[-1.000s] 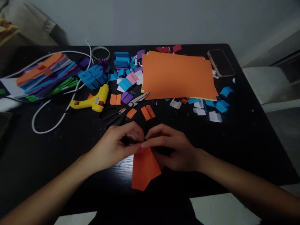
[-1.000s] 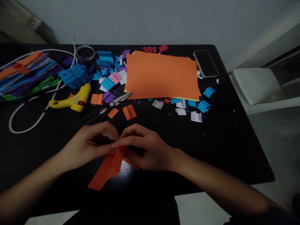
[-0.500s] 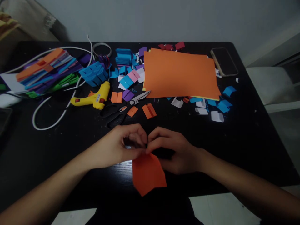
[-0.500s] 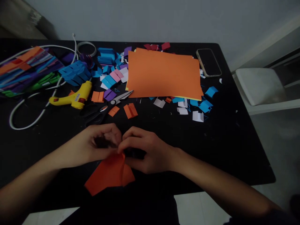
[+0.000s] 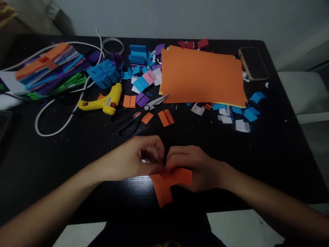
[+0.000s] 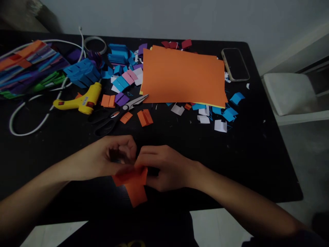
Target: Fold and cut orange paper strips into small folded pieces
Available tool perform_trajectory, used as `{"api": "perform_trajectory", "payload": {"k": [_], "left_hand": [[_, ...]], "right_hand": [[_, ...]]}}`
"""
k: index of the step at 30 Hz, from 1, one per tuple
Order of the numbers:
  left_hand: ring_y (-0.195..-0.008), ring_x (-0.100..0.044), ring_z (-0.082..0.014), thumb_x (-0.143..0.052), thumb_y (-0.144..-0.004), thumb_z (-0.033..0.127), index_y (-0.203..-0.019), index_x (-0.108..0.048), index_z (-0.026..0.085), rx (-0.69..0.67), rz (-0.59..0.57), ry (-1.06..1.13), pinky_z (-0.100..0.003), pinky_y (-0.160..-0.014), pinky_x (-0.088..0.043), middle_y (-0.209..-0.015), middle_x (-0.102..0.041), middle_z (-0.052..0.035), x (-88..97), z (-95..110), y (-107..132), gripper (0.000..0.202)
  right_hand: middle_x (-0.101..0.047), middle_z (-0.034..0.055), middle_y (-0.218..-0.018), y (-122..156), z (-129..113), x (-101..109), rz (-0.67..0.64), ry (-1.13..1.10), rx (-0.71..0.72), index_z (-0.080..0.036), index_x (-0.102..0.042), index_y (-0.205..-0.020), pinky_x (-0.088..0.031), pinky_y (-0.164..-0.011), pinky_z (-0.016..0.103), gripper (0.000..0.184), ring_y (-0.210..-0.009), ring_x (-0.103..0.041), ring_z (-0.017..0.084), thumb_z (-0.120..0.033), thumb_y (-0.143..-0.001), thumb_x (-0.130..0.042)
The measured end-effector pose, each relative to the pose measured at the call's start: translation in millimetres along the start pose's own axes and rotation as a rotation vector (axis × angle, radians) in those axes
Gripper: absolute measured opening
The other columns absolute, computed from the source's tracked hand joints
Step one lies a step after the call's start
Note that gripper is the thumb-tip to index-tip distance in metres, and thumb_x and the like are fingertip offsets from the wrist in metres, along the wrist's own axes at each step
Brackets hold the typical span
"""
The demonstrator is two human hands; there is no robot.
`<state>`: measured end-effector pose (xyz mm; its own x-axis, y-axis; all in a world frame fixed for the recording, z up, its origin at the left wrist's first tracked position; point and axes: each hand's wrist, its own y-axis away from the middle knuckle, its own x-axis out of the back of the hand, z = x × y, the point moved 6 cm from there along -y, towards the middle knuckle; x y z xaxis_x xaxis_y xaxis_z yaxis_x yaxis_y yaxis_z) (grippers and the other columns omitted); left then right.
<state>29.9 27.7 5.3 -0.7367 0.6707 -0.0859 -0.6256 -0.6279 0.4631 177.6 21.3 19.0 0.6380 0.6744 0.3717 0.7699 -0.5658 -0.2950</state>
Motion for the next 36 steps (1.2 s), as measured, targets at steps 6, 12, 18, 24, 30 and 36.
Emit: {"api": "perform_trajectory", "payload": {"k": [6,12,18,24,30,36], "left_hand": [[-0.071,-0.068,-0.0090,-0.074,-0.084,0.013,-0.086,-0.063,0.017,-0.081,0.071,-0.039,-0.016,-0.062,-0.050,-0.079,-0.073,0.0026,7.9,7,3,0.012],[-0.072,-0.072,-0.0110,-0.071,-0.090,0.018,-0.091,-0.069,0.017,-0.152,0.134,-0.054,-0.017,-0.062,-0.054,-0.082,-0.077,-0.0005,15.4,16,4,0.003],[-0.075,-0.075,-0.0132,-0.070,-0.093,0.021,-0.096,-0.078,0.017,-0.149,0.153,-0.153,-0.018,-0.065,-0.057,-0.085,-0.081,-0.0020,17.7,15,4,0.009],[-0.079,-0.078,-0.0145,-0.072,-0.092,0.021,-0.095,-0.080,0.019,-0.156,0.180,-0.163,-0.018,-0.068,-0.060,-0.088,-0.083,-0.0015,18.9,14,4,0.009],[-0.076,-0.078,-0.0137,-0.074,-0.090,0.017,-0.093,-0.077,0.018,-0.178,0.233,-0.125,-0.017,-0.065,-0.060,-0.084,-0.082,-0.0009,20.2,17,4,0.005],[-0.078,-0.078,-0.0141,-0.073,-0.087,0.012,-0.092,-0.077,0.019,-0.196,0.177,-0.141,-0.019,-0.069,-0.062,-0.086,-0.082,-0.0005,18.9,21,3,0.009]], "right_hand": [[-0.069,0.0073,-0.100,0,-4,6,0.100,0.097,0.053,-0.018,-0.069,-0.096,-0.058,-0.069,0.022,0.013,-0.084,-0.069,0.013,-0.007,-0.091,-0.065],[-0.072,0.0093,-0.108,2,-9,17,0.242,0.201,0.037,-0.019,-0.072,-0.102,-0.062,-0.082,0.026,0.014,-0.097,-0.073,0.016,-0.015,-0.102,-0.058],[-0.072,0.0078,-0.110,4,-10,16,0.266,0.238,0.041,-0.020,-0.073,-0.106,-0.062,-0.081,0.026,0.015,-0.097,-0.073,0.016,-0.014,-0.101,-0.061],[-0.072,0.0071,-0.102,4,-9,15,0.272,0.263,0.071,-0.019,-0.074,-0.105,-0.062,-0.077,0.026,0.015,-0.092,-0.072,0.015,-0.010,-0.096,-0.068],[-0.073,0.0085,-0.104,2,-7,15,0.260,0.211,0.064,-0.019,-0.073,-0.108,-0.064,-0.080,0.028,0.023,-0.094,-0.074,0.016,-0.003,-0.095,-0.063],[-0.073,0.0077,-0.102,1,-8,17,0.315,0.229,0.030,-0.019,-0.073,-0.105,-0.064,-0.077,0.026,0.015,-0.090,-0.074,0.015,-0.011,-0.100,-0.062]]}}
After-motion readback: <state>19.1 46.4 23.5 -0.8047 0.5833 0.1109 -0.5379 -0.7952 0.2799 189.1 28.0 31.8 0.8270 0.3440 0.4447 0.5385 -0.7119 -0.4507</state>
